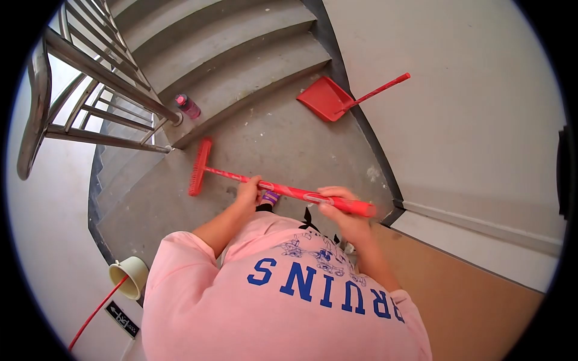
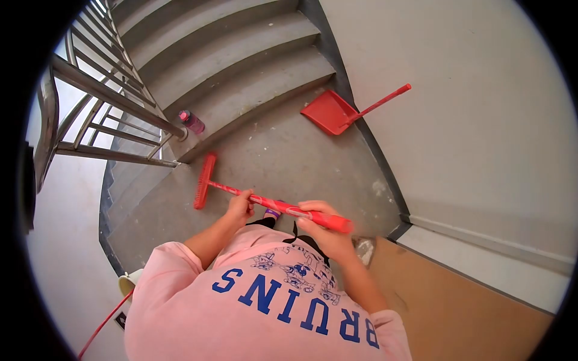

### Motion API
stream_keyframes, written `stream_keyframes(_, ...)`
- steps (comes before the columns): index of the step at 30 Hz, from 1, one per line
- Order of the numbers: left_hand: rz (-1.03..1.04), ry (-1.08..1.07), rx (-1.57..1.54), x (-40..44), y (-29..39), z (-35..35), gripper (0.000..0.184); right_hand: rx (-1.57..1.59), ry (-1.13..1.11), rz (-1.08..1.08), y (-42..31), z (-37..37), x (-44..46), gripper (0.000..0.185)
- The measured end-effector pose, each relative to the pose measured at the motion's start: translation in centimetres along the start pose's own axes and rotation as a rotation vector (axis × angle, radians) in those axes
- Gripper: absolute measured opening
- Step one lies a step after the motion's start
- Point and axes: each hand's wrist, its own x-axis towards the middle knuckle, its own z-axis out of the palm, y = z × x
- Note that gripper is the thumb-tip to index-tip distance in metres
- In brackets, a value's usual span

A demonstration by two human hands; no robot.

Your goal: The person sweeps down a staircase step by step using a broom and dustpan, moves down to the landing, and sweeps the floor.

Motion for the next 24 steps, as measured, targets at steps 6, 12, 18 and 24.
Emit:
stream_keyframes(6,-0.092,0.108,0.016,7.1,-3.2,-3.2,0.024,0.105,-0.090,0.220,4.8,0.4,0.1,0.025)
stream_keyframes(12,-0.124,0.018,0.155,6.2,-4.4,0.5,0.025,0.024,0.032,0.229,4.2,-2.0,-3.2,0.027)
stream_keyframes(18,-0.107,-0.078,0.325,4.9,-5.8,5.7,0.027,0.109,0.223,0.155,4.4,-4.5,-6.8,0.025)
stream_keyframes(24,-0.105,-0.244,0.510,4.0,-8.8,12.1,0.027,0.139,0.492,0.191,3.3,-7.2,-11.8,0.025)
